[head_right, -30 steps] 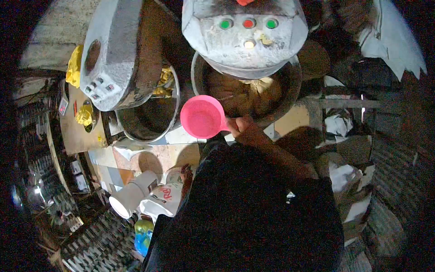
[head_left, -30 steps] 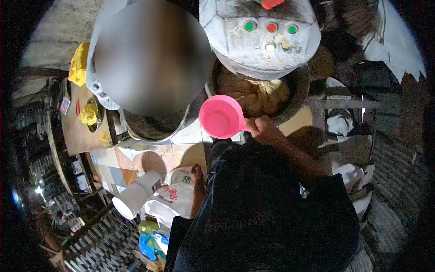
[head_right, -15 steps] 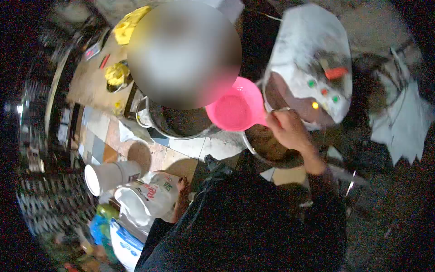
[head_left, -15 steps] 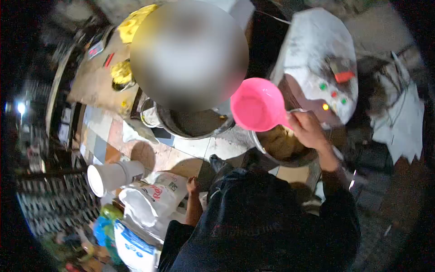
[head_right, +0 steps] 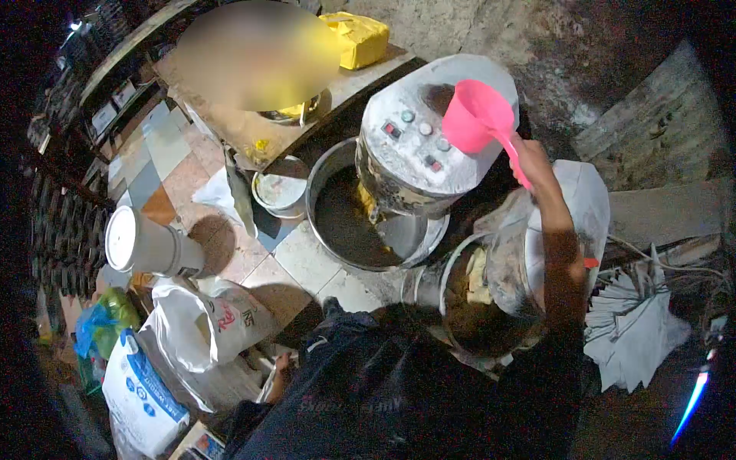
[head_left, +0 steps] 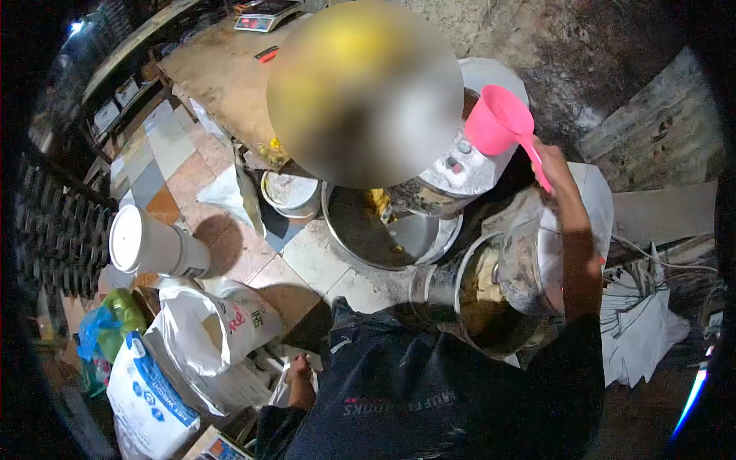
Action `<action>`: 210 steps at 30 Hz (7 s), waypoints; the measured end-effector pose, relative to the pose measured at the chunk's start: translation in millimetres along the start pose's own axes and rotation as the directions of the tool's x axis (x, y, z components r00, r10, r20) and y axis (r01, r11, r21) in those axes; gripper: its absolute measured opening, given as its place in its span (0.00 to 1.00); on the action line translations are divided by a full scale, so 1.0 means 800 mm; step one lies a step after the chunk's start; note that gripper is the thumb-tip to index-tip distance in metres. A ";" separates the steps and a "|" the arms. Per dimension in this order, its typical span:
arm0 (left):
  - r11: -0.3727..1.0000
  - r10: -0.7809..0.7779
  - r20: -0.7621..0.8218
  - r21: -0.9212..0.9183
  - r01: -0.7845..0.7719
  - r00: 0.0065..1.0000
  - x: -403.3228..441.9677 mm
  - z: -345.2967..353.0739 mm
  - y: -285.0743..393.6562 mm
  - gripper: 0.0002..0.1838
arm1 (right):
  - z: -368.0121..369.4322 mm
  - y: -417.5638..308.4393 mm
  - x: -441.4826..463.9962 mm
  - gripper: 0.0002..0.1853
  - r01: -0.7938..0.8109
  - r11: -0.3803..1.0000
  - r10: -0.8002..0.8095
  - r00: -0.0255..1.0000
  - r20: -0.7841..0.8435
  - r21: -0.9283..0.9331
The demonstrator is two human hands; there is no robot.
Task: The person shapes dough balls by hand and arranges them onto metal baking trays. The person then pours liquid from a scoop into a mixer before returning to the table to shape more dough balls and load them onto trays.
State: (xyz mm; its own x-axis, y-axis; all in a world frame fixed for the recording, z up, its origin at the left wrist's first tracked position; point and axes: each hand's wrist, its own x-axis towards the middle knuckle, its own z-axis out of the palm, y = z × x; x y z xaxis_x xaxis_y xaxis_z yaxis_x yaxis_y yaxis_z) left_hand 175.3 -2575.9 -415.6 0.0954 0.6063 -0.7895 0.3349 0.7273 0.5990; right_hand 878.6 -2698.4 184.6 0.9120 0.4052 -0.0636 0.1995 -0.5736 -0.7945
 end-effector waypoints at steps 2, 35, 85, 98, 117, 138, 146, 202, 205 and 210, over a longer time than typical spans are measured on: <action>0.993 0.036 0.033 -0.112 -0.032 0.999 0.012 -0.013 0.001 0.10 | 0.019 -0.023 0.029 0.28 -0.042 0.997 0.039 0.998 -0.053 -0.063; 0.645 0.299 0.202 0.678 -0.353 0.933 0.328 -0.061 0.451 0.24 | 0.343 -0.150 0.212 0.12 0.672 0.622 -0.703 0.250 -0.666 -0.403; 0.993 0.087 -0.162 0.094 -0.072 0.983 0.818 -0.642 1.027 0.08 | 1.721 -1.154 0.440 0.04 0.520 0.409 -0.804 0.594 0.027 0.750; 0.335 0.874 -0.133 0.862 -0.381 0.467 1.218 -0.951 1.448 0.17 | 2.007 -1.306 0.532 0.14 0.281 0.770 -0.541 0.764 0.353 0.572; 0.711 0.689 -0.305 0.102 -0.696 0.658 1.463 -0.938 2.235 0.17 | 2.383 -1.684 0.937 0.10 0.617 0.708 -0.678 0.729 0.089 0.343; 0.481 0.844 -0.288 0.779 -0.401 0.453 1.654 -1.030 2.675 0.19 | 3.031 -2.100 1.303 0.17 0.814 0.579 -0.651 0.422 0.630 0.053; 0.536 0.762 -0.398 0.831 -0.151 0.512 1.687 -1.017 2.630 0.27 | 3.354 -2.222 1.568 0.23 0.527 0.789 -0.614 0.672 0.414 0.315; 0.603 0.557 -0.402 -0.406 -0.687 0.727 1.597 -1.085 2.752 0.54 | 2.881 -2.053 0.871 0.07 0.422 0.486 -0.810 -0.111 0.576 0.765; 0.536 0.561 -0.382 -0.508 -0.674 0.734 1.588 -1.118 2.695 0.45 | 2.902 -2.016 0.819 0.06 0.445 0.461 -0.795 -0.178 0.580 0.768; 0.579 0.508 -0.363 -0.528 -0.621 0.782 1.568 -1.170 2.644 0.32 | 2.955 -1.988 0.755 0.08 0.447 0.393 -0.744 -0.358 0.563 0.804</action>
State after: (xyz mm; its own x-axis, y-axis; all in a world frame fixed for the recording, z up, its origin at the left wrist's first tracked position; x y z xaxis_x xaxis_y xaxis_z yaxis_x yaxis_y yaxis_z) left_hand 126.1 23.7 -13.5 -0.0954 0.9597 -0.2645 -0.3600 0.2144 0.9080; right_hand 265.1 141.1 -18.1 -0.6771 0.6830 0.2739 0.1978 0.5274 -0.8263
